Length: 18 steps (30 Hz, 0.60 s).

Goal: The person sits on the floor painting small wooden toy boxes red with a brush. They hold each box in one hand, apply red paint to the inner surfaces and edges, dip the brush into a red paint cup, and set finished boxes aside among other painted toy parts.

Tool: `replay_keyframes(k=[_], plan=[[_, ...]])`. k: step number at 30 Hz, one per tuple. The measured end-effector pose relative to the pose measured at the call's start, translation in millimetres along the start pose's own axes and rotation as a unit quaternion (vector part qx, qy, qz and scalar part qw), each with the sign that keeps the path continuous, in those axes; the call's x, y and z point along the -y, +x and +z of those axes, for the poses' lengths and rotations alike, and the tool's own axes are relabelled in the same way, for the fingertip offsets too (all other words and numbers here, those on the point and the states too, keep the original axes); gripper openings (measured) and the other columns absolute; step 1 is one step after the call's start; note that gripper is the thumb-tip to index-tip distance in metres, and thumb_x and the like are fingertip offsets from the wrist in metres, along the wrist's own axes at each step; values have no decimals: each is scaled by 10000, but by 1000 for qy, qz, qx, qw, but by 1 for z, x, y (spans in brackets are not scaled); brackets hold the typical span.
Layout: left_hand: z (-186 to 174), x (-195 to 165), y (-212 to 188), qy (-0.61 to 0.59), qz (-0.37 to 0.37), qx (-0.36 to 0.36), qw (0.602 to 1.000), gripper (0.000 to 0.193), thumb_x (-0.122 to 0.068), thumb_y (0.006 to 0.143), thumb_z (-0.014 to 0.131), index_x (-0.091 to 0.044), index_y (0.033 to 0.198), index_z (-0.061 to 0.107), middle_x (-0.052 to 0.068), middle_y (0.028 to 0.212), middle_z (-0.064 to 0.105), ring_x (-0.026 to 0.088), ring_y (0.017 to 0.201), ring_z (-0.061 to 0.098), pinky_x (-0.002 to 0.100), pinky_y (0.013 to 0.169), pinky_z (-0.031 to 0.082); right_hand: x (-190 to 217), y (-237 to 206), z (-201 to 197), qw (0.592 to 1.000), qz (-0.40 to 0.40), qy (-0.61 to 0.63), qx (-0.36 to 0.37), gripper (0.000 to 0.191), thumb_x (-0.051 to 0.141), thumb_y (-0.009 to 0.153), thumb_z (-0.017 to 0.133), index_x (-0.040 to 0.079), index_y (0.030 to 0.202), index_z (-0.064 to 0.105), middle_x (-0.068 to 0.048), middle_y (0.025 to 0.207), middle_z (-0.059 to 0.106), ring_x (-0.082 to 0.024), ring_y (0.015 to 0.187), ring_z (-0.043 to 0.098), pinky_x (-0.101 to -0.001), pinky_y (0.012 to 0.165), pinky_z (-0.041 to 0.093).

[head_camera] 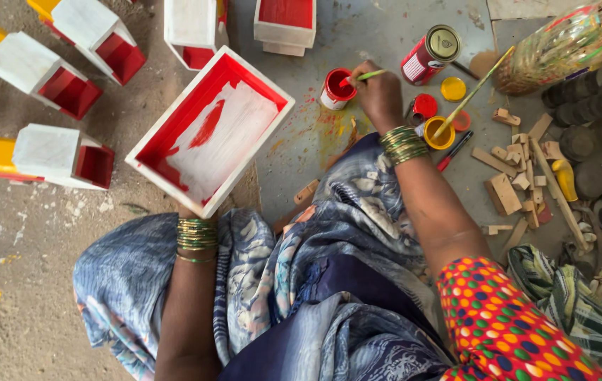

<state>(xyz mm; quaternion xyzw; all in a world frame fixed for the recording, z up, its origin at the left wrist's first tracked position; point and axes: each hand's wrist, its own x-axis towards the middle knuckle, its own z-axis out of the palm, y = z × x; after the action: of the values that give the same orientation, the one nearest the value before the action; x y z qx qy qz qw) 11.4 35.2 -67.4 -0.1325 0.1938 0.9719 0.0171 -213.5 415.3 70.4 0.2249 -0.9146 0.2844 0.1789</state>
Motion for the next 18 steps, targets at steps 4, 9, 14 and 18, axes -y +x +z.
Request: replay_keyframes(k=[4,9,14,18], plan=[[5,0,8,-1,-5,-5,1000,1039,-856,913,434,18,1472,496,239,1433,580,339,1269,613,486,1122,496,-8,9,18,1000,-3,9,20,117,57,904,779,86,912,665,-136,841,715,-355,781,703,-457,675,545],[9,7,22,-4,-10,-1,1000,1044,-858,908,433,21,1468,501,241,1433,582,341,1271,613,485,1125,493,-10,12,27,998,36,16,48,156,104,828,825,93,894,685,-141,816,714,-339,748,707,-437,662,552],[17,21,39,-12,-8,4,1000,1049,-860,904,431,23,1465,507,243,1433,584,344,1272,613,485,1129,491,-8,9,11,996,74,42,-10,183,115,873,841,64,895,667,-134,753,696,-312,674,695,-422,614,525],[23,27,38,-20,-6,10,1000,1053,-861,900,430,25,1462,512,244,1433,585,346,1273,613,485,1132,489,-15,1,2,999,27,4,-23,178,98,847,836,78,881,663,-125,743,690,-320,675,685,-428,610,520]])
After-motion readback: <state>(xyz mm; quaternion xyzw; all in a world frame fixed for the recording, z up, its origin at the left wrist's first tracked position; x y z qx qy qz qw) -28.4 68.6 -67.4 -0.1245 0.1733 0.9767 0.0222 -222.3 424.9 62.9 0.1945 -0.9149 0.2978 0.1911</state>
